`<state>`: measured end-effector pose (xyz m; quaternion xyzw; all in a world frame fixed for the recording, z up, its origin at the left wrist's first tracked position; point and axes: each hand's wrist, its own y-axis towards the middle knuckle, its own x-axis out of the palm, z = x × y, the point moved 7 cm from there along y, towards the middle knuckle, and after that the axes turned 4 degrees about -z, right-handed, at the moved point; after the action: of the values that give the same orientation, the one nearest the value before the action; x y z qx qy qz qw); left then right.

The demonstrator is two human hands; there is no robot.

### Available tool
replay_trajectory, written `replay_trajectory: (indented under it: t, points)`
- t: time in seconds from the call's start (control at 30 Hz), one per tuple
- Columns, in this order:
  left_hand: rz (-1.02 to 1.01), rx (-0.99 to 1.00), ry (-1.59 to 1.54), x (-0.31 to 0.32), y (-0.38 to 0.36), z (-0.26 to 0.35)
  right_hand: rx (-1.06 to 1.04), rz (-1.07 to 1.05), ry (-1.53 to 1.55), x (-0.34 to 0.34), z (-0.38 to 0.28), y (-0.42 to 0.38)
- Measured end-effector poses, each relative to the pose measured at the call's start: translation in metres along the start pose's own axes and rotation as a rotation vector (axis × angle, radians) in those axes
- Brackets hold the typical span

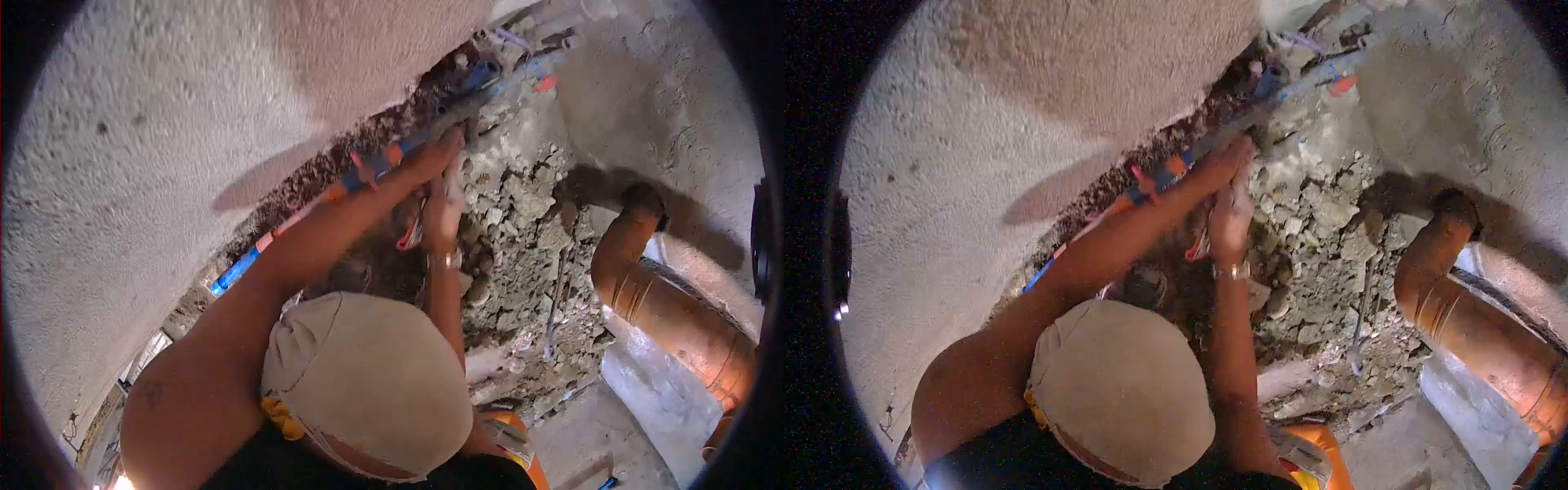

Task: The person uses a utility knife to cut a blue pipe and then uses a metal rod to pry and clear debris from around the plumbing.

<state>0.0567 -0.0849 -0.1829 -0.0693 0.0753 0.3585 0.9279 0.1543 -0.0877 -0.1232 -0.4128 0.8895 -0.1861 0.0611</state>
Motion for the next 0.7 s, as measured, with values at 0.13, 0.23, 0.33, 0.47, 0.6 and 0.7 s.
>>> replay_trajectory:
  t: [0.13,0.23,0.33,0.47,0.6,0.7]
  points:
    - [0.013,-0.203,-0.002,-0.008,-0.005,0.005,0.011,-0.028,-0.121,0.004,-0.008,-0.013]
    - [0.034,-0.079,-0.082,-0.015,-0.004,0.020,-0.140,0.058,-0.237,0.001,-0.018,0.005]
    - [-0.051,-0.286,0.010,-0.007,-0.001,0.000,0.013,-0.042,-0.103,-0.003,0.000,-0.007]
    - [-0.081,-0.140,-0.109,0.008,-0.003,-0.028,0.085,-0.012,0.056,0.006,0.000,-0.010]
    - [-0.031,-0.021,0.195,-0.006,0.002,0.004,0.054,0.011,0.102,0.005,0.014,0.003]
    - [-0.088,-0.187,-0.133,-0.004,-0.004,-0.007,-0.082,0.084,0.000,0.009,-0.007,-0.011]
